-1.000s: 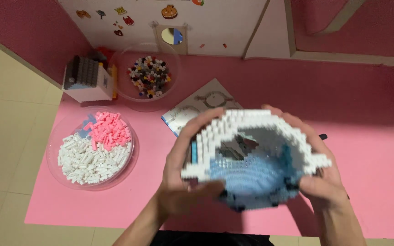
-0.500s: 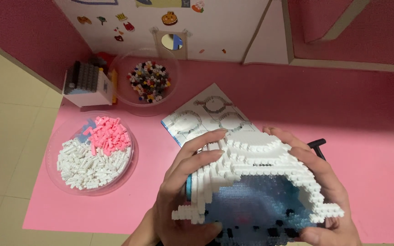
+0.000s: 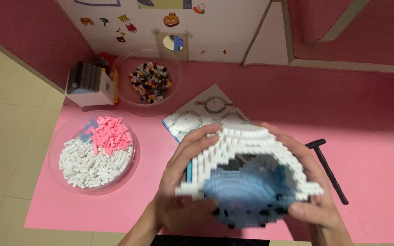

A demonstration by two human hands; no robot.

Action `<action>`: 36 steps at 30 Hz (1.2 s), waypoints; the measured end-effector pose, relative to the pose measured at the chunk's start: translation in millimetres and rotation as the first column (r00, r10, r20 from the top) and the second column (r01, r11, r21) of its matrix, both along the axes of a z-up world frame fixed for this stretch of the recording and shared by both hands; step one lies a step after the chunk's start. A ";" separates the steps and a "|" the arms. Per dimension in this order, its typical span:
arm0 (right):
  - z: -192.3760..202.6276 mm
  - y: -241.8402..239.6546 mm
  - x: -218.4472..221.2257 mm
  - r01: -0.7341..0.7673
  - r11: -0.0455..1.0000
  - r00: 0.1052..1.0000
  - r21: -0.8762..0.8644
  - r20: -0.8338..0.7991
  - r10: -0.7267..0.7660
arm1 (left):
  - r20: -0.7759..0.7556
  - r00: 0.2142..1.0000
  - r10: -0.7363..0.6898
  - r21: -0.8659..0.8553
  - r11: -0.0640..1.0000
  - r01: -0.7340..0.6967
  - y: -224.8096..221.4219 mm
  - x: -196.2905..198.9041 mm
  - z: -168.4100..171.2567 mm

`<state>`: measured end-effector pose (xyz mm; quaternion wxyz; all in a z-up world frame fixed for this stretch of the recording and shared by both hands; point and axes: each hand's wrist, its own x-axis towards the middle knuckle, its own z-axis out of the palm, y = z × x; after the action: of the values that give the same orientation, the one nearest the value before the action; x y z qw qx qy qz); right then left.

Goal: Assemble a micro-block character figure following an instruction manual.

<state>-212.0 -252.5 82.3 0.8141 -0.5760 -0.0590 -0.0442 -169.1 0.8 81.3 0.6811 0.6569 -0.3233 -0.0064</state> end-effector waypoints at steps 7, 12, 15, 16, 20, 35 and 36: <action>-42.4 -15.0 31.8 -0.073 0.995 0.996 -0.073 -0.050 0.069 | -0.130 0.990 0.050 0.037 0.998 -0.045 -6.0 20.0 -20.0; -65.8 -21.0 41.0 -0.092 0.995 0.986 -0.044 -0.144 0.085 | -0.118 0.990 0.070 0.072 0.996 -0.062 -9.4 32.5 -44.6; -68.7 -20.6 44.0 -0.108 0.994 0.976 -0.013 -0.193 0.104 | -0.113 0.992 0.056 0.063 0.997 -0.049 -11.6 41.4 -57.6; -70.6 -21.0 44.6 -0.124 0.992 0.974 -0.004 -0.192 0.121 | -0.143 0.989 0.031 0.037 0.999 -0.026 -12.1 43.1 -59.0; -78.4 -22.5 48.4 -0.143 0.989 0.976 -0.042 -0.174 0.134 | -0.178 0.984 -0.017 -0.014 1.000 0.014 -12.6 48.6 -68.3; -95.8 -29.3 57.7 -0.094 0.976 0.988 -0.198 -0.142 0.066 | -0.321 0.947 -0.003 -0.061 0.998 -0.017 -21.6 52.5 -80.1; -94.2 -27.4 57.0 -0.094 0.976 0.988 -0.197 -0.142 0.067 | -0.321 0.947 -0.002 -0.060 0.998 -0.018 -21.2 51.5 -80.4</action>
<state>-155.0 -279.9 -11.9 0.7543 -0.6549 -0.0317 0.0341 -117.6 -20.5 0.9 0.7447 0.6270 -0.2058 -0.1002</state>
